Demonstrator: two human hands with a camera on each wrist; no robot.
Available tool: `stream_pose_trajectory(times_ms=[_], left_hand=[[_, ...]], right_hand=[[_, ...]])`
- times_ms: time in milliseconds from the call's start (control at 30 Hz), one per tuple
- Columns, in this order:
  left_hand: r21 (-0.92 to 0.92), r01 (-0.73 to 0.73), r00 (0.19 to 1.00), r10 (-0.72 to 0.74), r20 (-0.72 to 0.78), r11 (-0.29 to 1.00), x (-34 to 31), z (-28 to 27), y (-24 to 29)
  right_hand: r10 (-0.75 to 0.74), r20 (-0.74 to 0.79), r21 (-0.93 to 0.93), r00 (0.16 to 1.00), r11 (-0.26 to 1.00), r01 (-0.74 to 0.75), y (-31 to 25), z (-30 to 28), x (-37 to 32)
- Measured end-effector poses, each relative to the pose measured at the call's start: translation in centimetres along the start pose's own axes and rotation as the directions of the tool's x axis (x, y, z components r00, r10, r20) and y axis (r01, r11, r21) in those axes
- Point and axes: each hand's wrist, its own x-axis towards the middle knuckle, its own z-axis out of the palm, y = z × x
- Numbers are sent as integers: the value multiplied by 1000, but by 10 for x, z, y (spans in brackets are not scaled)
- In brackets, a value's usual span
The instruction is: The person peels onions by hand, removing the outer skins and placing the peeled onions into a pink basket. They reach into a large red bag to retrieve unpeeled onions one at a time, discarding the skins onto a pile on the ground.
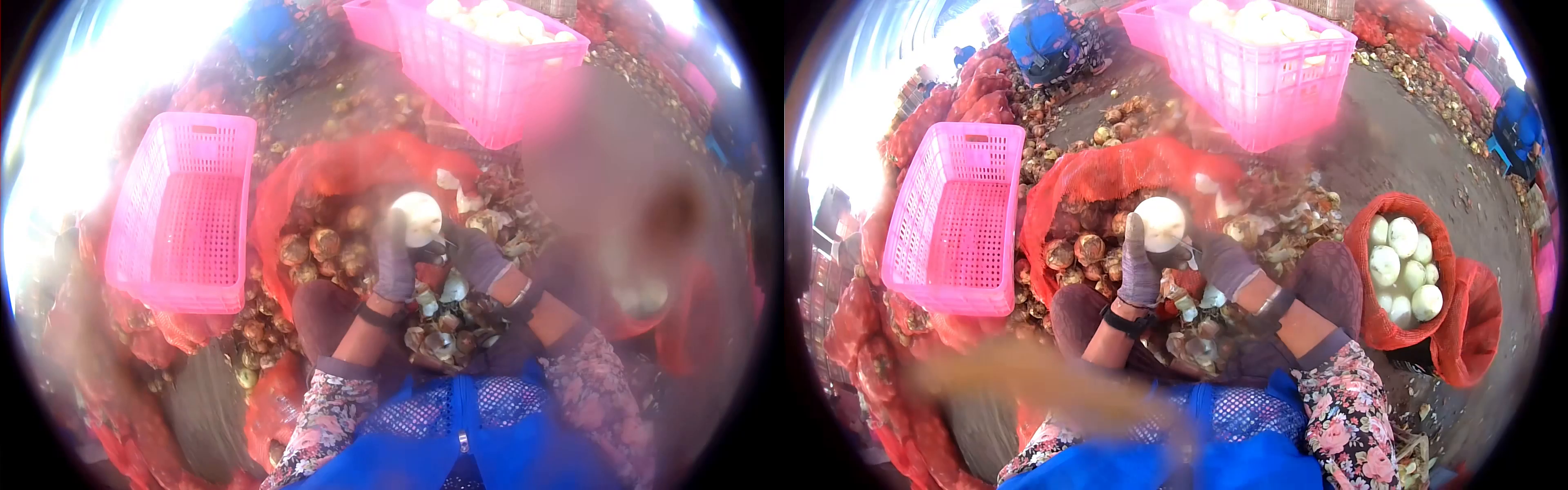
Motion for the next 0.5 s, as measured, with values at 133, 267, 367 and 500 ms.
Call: stream_pose_trajectory(times_ms=[133,267,367,500], left_hand=[[219,-178,981,190,-34,959,-4,5,11],[386,-325,930,366,-34,863,0,0,7],[281,-366,917,394,-52,887,-7,10,12],[-79,-91,995,95,40,993,-12,10,14]], right_hand=[[98,61,357,993,927,-113,-15,-20,0],[10,32,214,999,977,-17,-13,-25,-2],[17,15,170,1000,985,-19,-12,-21,-1],[56,-82,141,995,989,-44,-16,-17,4]])
